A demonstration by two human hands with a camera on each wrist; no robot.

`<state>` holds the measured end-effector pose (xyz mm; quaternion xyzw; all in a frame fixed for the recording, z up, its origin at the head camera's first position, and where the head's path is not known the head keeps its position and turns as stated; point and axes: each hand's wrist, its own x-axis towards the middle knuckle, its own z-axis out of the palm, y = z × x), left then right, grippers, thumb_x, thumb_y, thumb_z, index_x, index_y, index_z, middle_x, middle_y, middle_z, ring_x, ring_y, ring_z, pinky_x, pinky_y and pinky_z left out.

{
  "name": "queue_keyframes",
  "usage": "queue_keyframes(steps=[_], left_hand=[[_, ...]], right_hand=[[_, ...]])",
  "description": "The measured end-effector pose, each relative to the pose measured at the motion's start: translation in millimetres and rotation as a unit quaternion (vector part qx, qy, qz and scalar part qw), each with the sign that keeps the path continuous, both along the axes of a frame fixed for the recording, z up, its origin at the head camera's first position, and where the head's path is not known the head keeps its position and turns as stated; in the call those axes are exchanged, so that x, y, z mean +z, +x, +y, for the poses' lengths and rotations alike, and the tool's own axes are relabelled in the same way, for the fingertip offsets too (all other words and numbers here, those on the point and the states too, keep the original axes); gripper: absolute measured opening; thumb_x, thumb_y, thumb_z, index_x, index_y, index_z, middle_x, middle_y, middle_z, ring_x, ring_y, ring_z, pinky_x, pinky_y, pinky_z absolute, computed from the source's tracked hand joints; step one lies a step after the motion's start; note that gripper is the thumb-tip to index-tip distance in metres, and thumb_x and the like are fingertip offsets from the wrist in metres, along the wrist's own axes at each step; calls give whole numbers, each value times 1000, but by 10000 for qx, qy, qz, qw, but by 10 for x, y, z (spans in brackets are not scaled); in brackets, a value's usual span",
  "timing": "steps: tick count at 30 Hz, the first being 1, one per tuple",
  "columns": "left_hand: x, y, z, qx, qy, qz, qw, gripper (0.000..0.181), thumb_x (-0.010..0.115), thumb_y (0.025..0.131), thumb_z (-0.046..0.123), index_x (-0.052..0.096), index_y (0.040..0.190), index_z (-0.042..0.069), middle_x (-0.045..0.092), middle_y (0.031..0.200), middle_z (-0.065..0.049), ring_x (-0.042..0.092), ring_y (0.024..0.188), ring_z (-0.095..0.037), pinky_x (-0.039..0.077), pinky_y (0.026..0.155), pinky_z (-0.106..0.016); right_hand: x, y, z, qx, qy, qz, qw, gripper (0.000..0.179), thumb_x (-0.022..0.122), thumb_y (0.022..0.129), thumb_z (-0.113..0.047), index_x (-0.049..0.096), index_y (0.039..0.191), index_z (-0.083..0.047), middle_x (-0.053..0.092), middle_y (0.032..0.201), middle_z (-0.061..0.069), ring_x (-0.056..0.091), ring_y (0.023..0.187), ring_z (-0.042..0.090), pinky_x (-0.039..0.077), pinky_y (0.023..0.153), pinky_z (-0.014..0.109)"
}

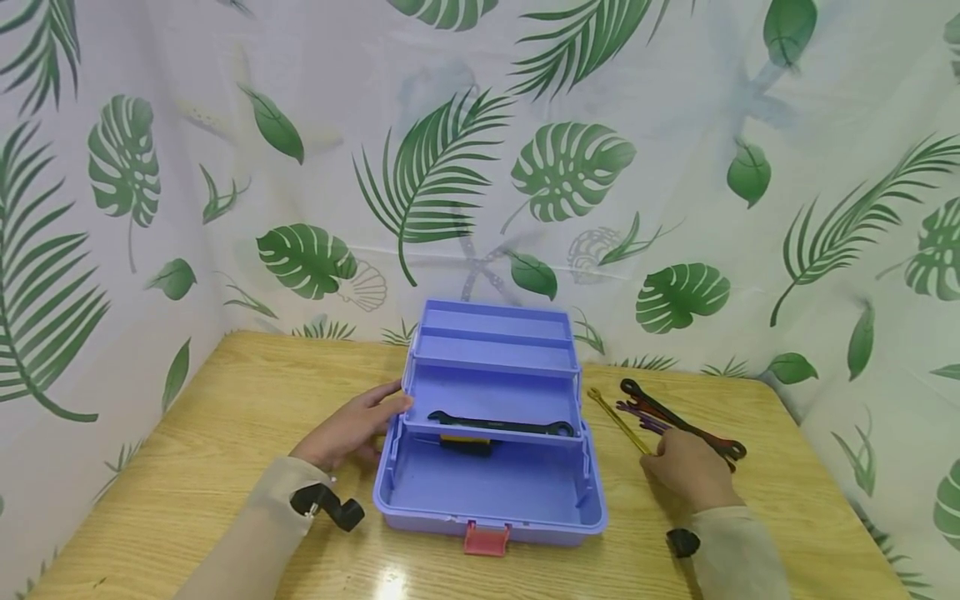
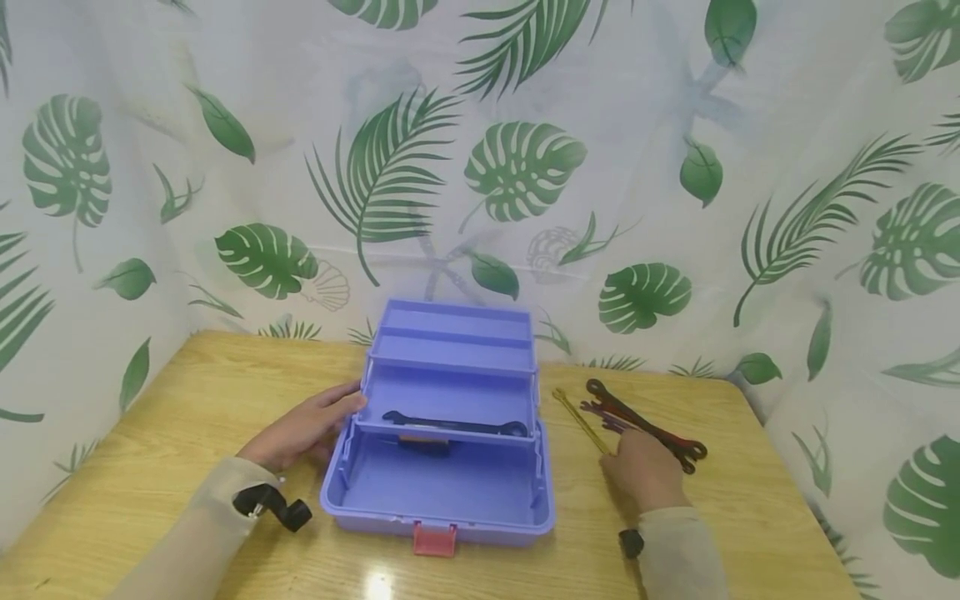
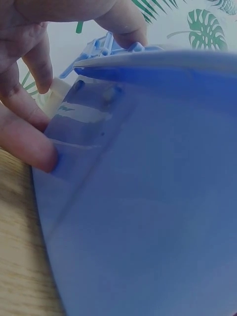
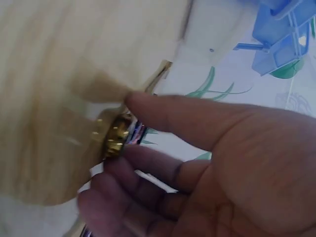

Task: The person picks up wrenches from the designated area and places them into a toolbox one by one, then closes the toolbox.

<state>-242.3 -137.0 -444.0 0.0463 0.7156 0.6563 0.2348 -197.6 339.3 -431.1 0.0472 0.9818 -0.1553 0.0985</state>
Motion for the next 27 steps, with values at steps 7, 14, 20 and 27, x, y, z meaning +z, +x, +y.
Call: queue_keyframes(steps=[7, 14, 20, 27], left_hand=[[8, -6, -5, 14, 1, 16, 10000, 81, 64, 101, 49, 26, 165, 17, 66, 134, -22, 71, 112, -36, 63, 77, -54], [6, 2, -11, -38, 73, 1, 10000, 83, 64, 101, 49, 24, 165, 16, 64, 137, -23, 70, 113, -37, 63, 78, -55], [-7, 5, -9, 26, 49, -57, 10000, 82, 65, 100, 49, 26, 165, 16, 63, 138, -23, 69, 115, -37, 63, 78, -55], [11, 17, -11, -51, 95, -43, 9999, 81, 64, 101, 48, 25, 165, 16, 63, 139, -23, 69, 116, -38, 63, 79, -55]], right_hand=[[58, 9, -6, 136, 132, -48, 9998, 35, 70, 94, -16, 49, 66, -14, 37, 59, -5, 32, 55, 12, 29, 52, 27], [79, 14, -26, -7, 165, -61, 9998, 27, 67, 95, -15, 54, 72, -12, 47, 64, -1, 38, 58, 15, 33, 53, 30], [66, 3, -34, -304, -90, 29, 9995, 23, 63, 93, -21, 55, 75, -8, 48, 64, 1, 36, 54, 14, 30, 48, 27], [14, -3, -19, -372, 30, 229, 9990, 37, 63, 96, -26, 44, 65, -16, 36, 57, -3, 33, 51, 13, 26, 47, 26]])
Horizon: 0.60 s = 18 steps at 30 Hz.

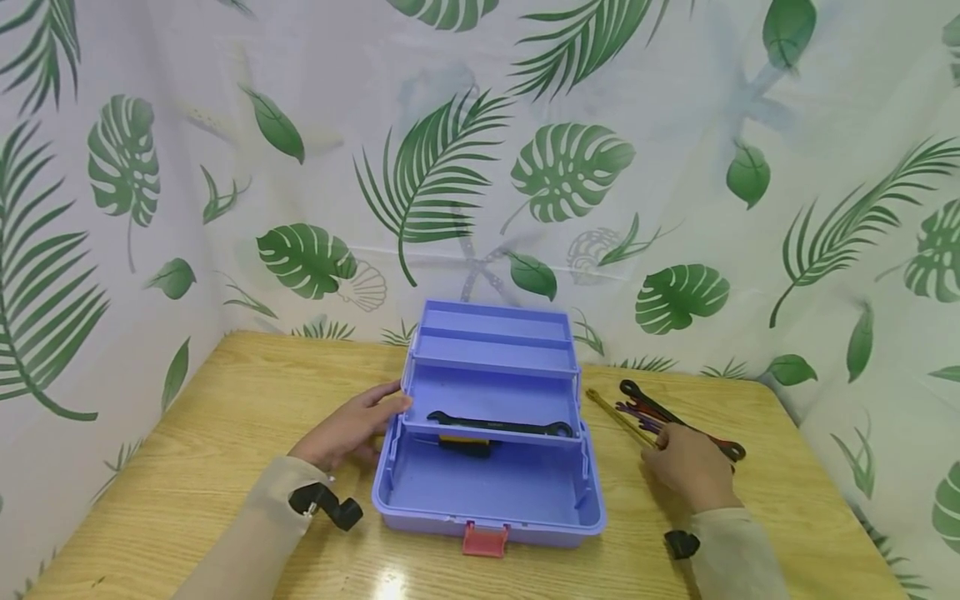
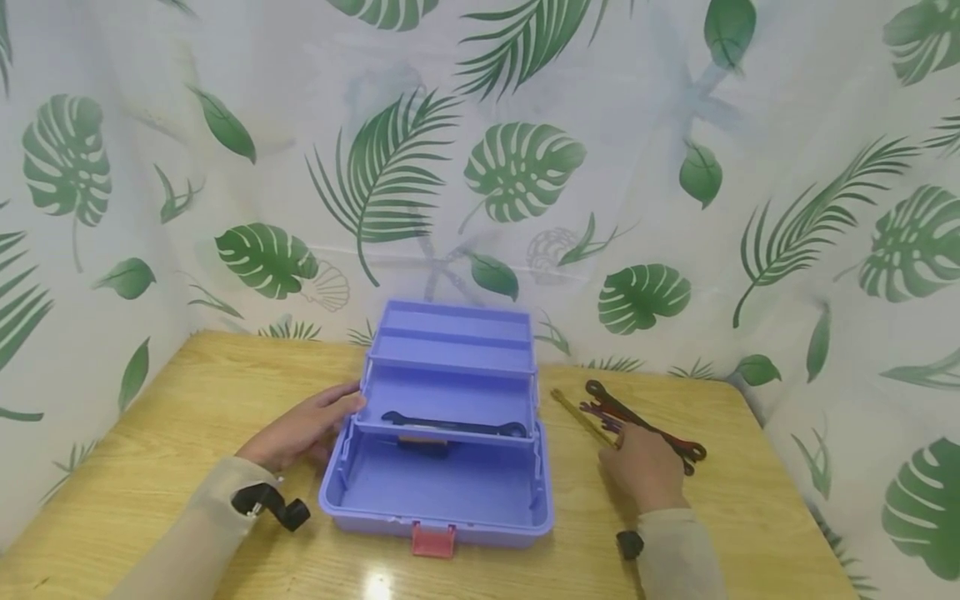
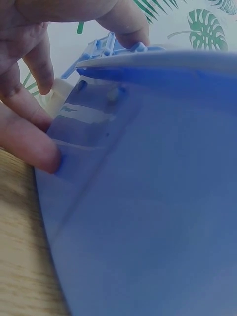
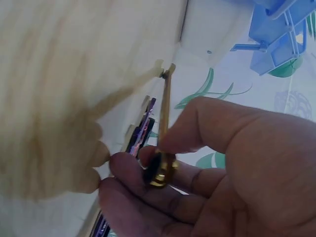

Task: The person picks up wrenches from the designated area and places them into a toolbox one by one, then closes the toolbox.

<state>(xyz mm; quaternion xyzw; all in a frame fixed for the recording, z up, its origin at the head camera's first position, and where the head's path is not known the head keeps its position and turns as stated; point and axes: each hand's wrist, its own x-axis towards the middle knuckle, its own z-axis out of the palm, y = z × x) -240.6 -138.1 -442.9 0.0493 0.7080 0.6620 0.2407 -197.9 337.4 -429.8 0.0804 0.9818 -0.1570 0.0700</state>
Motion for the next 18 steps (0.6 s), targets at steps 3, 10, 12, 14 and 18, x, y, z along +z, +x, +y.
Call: queue_keyframes(steps=[3, 10, 12, 14, 18], left_hand=[[-11, -8, -3, -11, 4, 11, 10000, 81, 64, 101, 48, 25, 165, 16, 63, 139, -23, 69, 115, -38, 63, 79, -55], [-15, -20, 11, -30, -6, -1, 10000, 80, 64, 101, 47, 25, 165, 16, 64, 138, -23, 69, 115, -38, 63, 79, -55], [-17, -20, 7, -43, 9, -2, 10000, 81, 64, 101, 47, 25, 165, 17, 63, 138, -23, 69, 115, -38, 63, 79, -55], [-19, -20, 3, -44, 19, -8, 10000, 81, 64, 101, 48, 25, 165, 18, 63, 138, -23, 69, 115, -39, 63, 79, -55], [-23, -19, -1, -6, 8, -4, 10000, 82, 65, 100, 49, 26, 165, 18, 63, 138, -23, 69, 115, -38, 63, 79, -55]], right_hand=[[-23, -8, 10, -9, 52, 105, 9999, 44, 63, 95, -26, 40, 59, -20, 30, 55, -6, 29, 51, 12, 24, 47, 25], [14, -1, 22, 51, 87, 140, 9999, 20, 60, 94, -17, 64, 76, -11, 60, 73, 5, 50, 63, 22, 40, 51, 35], [27, -2, 12, 63, 76, 145, 9998, 19, 60, 95, -17, 69, 81, -10, 65, 79, 7, 54, 65, 23, 43, 53, 37], [40, -1, -7, 89, 54, 137, 9999, 19, 61, 95, -18, 71, 82, -9, 67, 80, 7, 55, 65, 23, 44, 53, 36], [53, 5, -43, 133, 43, 161, 9998, 16, 65, 94, -19, 71, 82, -9, 65, 77, 4, 53, 64, 22, 42, 53, 35]])
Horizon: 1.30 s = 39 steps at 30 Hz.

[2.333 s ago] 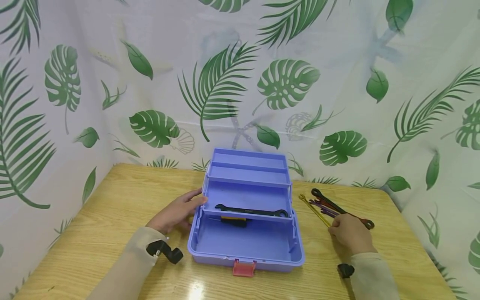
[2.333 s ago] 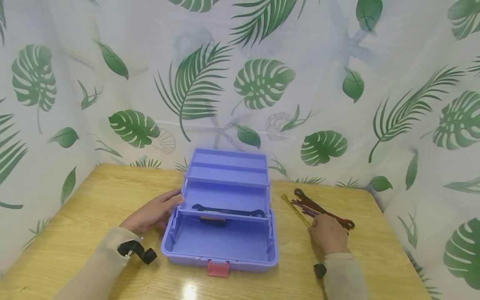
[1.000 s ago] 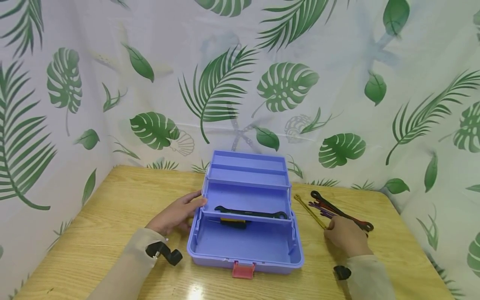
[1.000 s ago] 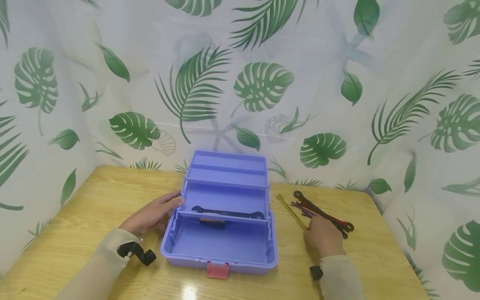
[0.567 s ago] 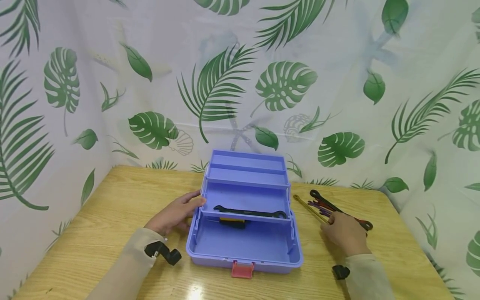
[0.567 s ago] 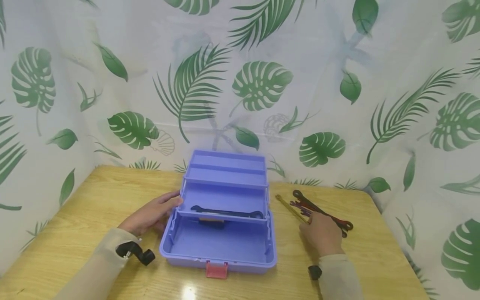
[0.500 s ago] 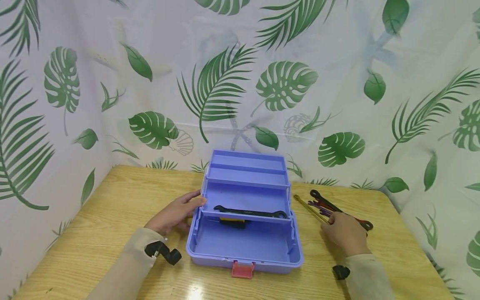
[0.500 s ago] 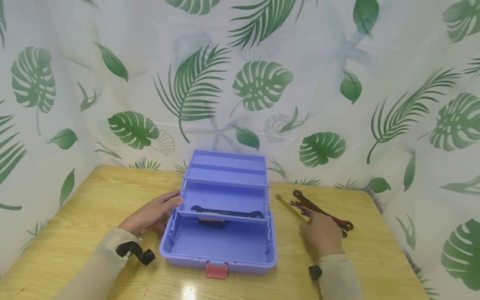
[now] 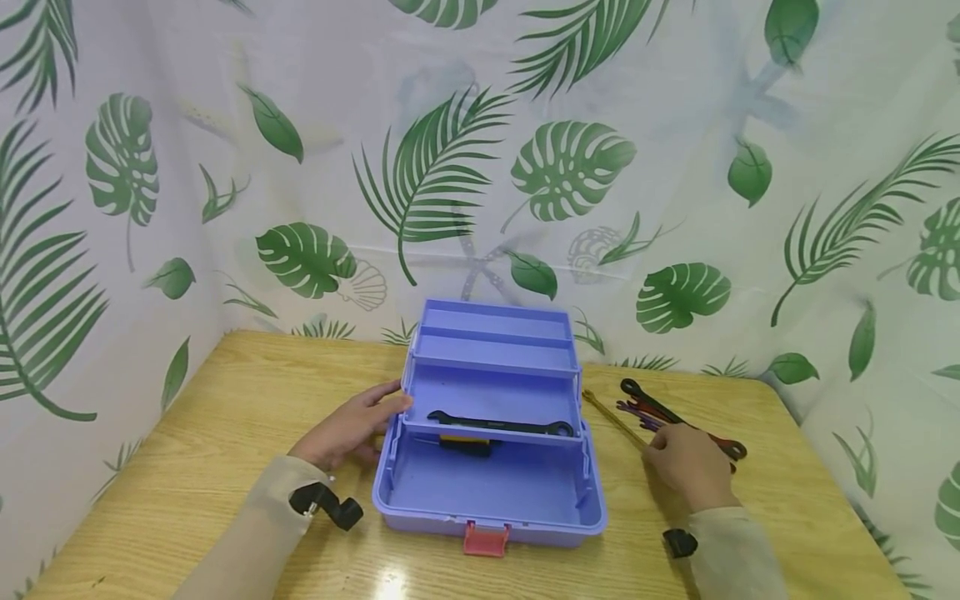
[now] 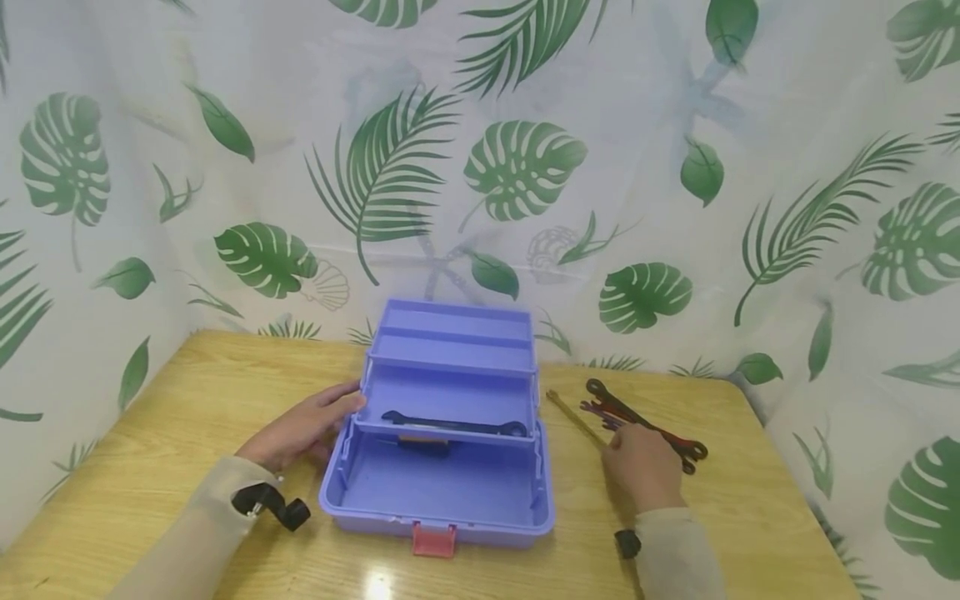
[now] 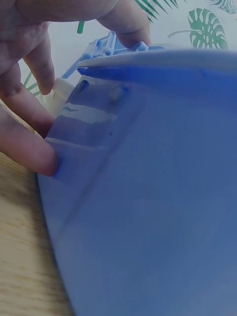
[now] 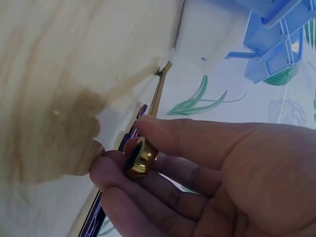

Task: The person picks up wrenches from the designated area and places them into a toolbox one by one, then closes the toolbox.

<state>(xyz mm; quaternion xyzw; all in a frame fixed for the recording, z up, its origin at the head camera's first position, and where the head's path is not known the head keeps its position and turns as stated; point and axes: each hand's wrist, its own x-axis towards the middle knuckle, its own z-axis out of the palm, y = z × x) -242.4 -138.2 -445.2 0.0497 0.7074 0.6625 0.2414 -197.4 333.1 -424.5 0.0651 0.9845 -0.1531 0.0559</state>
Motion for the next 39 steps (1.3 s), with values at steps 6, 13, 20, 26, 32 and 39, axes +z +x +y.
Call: queue_keyframes(steps=[6, 13, 20, 26, 32, 39], left_hand=[[11, 4, 0, 32, -30, 35, 10000, 84, 66, 99, 50, 26, 165, 17, 66, 135, -22, 70, 113, -37, 63, 79, -54], [3, -2, 7, 80, -27, 3, 10000, 84, 67, 98, 50, 27, 165, 18, 66, 134, -21, 70, 112, -36, 63, 79, -54], [3, -5, 1, 20, -97, 18, 9999, 81, 64, 101, 49, 26, 165, 17, 66, 135, -22, 70, 113, -37, 63, 79, -54], [29, 3, -5, -94, -8, 56, 9999, 81, 62, 102, 48, 24, 165, 15, 64, 137, -23, 69, 115, -38, 63, 80, -54], [39, 4, -6, -102, -55, 95, 9999, 79, 61, 103, 46, 25, 165, 14, 63, 138, -24, 69, 116, -39, 63, 80, -54], [45, 7, -15, -101, -89, 82, 9999, 80, 62, 103, 47, 24, 165, 14, 63, 138, -25, 68, 116, -39, 63, 81, -54]], right_hand=[[33, 10, -41, -9, 56, -47, 10000, 16, 67, 96, -18, 70, 83, -9, 65, 77, 4, 54, 64, 22, 43, 53, 35], [29, 9, -38, 10, -2, -24, 10000, 15, 68, 96, -17, 71, 85, -7, 66, 79, 5, 55, 63, 21, 45, 52, 35], [22, -11, 7, 23, -176, -93, 9998, 16, 65, 98, -15, 73, 90, -3, 68, 81, 11, 58, 67, 23, 48, 56, 37], [1, -32, 9, 177, -49, 9, 9998, 22, 63, 100, -15, 77, 106, 1, 73, 109, 24, 70, 87, 36, 58, 71, 52], [-22, -20, 17, 31, -241, 325, 9992, 27, 57, 100, -12, 78, 84, -7, 71, 84, 12, 53, 66, 24, 41, 57, 37], [-1, 4, -22, 16, -176, 1257, 9919, 25, 63, 101, -13, 76, 114, 4, 74, 109, 27, 69, 76, 35, 55, 59, 46]])
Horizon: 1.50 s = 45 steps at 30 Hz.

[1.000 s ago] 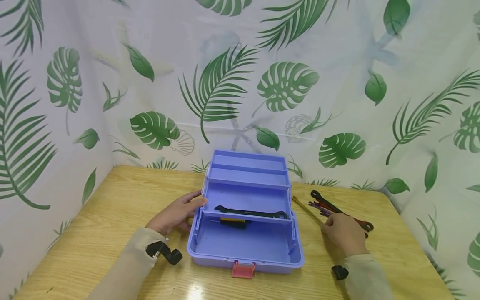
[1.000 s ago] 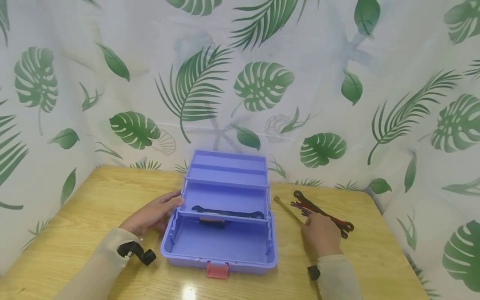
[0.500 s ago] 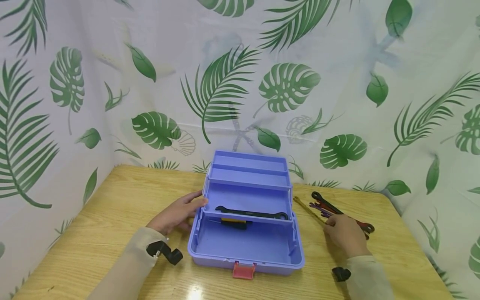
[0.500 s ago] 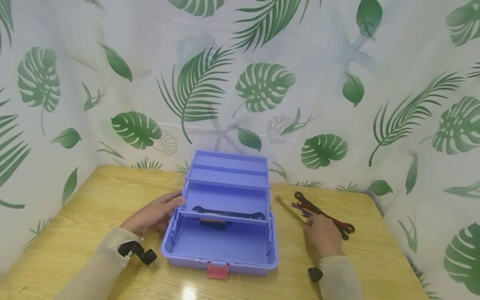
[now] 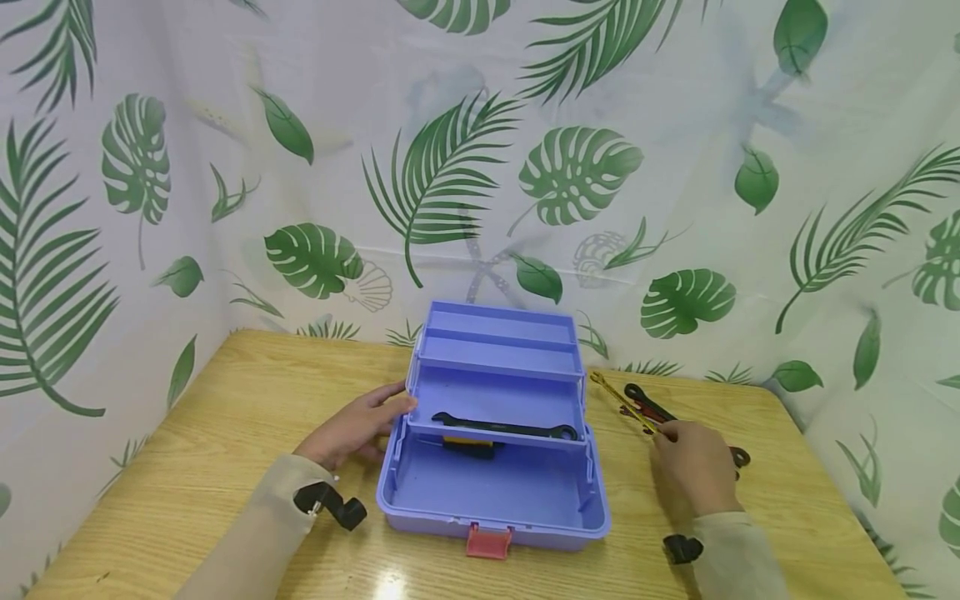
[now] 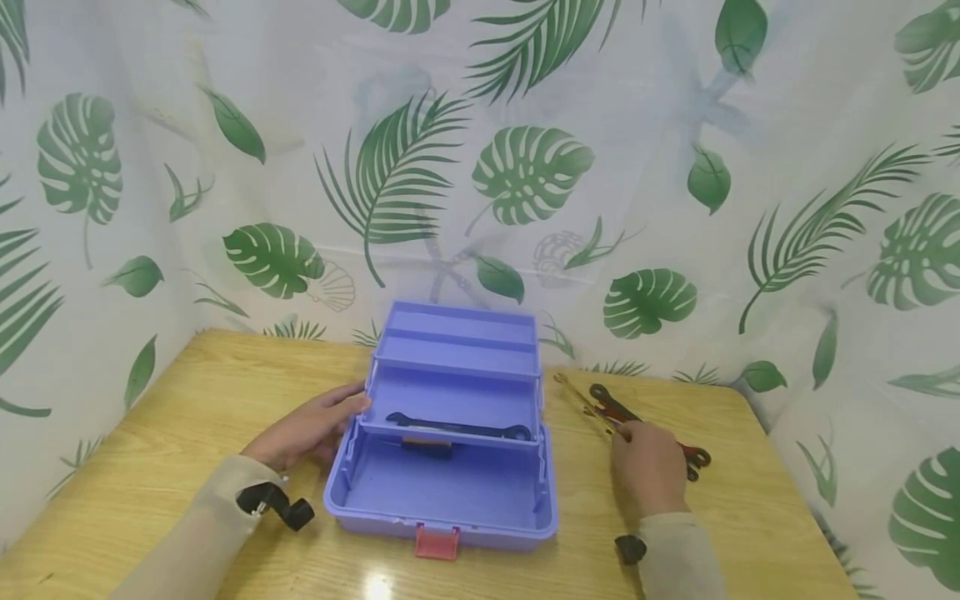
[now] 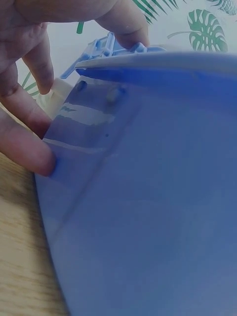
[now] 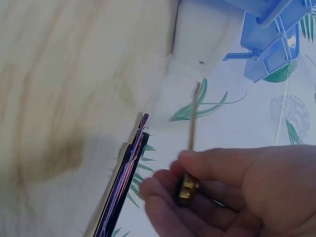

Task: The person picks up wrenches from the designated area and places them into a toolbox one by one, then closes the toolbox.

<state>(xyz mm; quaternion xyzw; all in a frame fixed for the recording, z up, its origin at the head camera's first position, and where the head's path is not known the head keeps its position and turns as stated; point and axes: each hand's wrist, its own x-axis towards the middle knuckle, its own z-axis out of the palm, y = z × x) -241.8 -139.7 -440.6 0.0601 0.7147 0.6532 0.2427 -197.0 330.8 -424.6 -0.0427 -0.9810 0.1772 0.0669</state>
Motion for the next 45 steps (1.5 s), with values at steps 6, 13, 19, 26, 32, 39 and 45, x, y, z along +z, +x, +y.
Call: queue_keyframes(steps=[6, 13, 19, 26, 32, 39, 45], left_hand=[[-13, -9, -5, -10, 80, -14, 10000, 83, 63, 101, 49, 24, 165, 14, 63, 138, -25, 68, 116, -39, 63, 80, -55], [-37, -23, -3, 16, 90, -57, 9999, 83, 64, 100, 50, 24, 165, 16, 64, 137, -24, 69, 116, -39, 63, 81, -55], [-27, -20, 13, 90, -57, -69, 9999, 83, 64, 100, 50, 25, 165, 16, 66, 134, -22, 70, 113, -37, 63, 80, -54], [-28, -24, 20, 191, -161, -105, 9996, 83, 66, 99, 52, 28, 165, 18, 66, 135, -21, 70, 114, -36, 63, 80, -54], [-35, -29, 19, 199, -207, -71, 9996, 81, 65, 100, 51, 29, 164, 18, 65, 137, -21, 69, 116, -37, 63, 81, -55], [-38, -23, 15, 142, -124, -72, 9998, 80, 63, 101, 49, 26, 165, 18, 64, 137, -22, 69, 116, -37, 63, 81, -55], [-49, -17, 12, 141, -62, -99, 9998, 80, 64, 101, 49, 26, 165, 20, 65, 136, -21, 70, 115, -36, 63, 80, -54]], right_hand=[[46, 16, -75, -367, -179, 766, 9962, 30, 64, 102, -16, 72, 122, 5, 72, 111, 30, 55, 50, 19, 37, 40, 34], [41, -4, -91, -372, -229, 1368, 9896, 28, 69, 100, -16, 74, 121, 2, 73, 113, 28, 67, 66, 30, 41, 43, 33], [37, 0, -117, -213, -275, 1741, 9841, 26, 70, 99, -14, 75, 120, 2, 74, 111, 26, 67, 67, 31, 40, 46, 31], [24, -10, -139, -7, -326, 2316, 9723, 22, 73, 97, -10, 77, 116, 1, 76, 105, 23, 70, 70, 32, 43, 50, 33], [19, -27, -163, 68, -294, 2253, 9738, 24, 74, 97, -12, 77, 118, -2, 76, 108, 21, 73, 79, 36, 50, 54, 40], [7, -44, -198, 332, -343, 2510, 9668, 22, 75, 96, -10, 77, 115, 0, 76, 108, 21, 73, 87, 39, 58, 68, 55], [-4, -68, -200, 673, -343, 2917, 9535, 20, 76, 94, -7, 78, 112, 1, 76, 107, 20, 73, 92, 41, 58, 75, 59]])
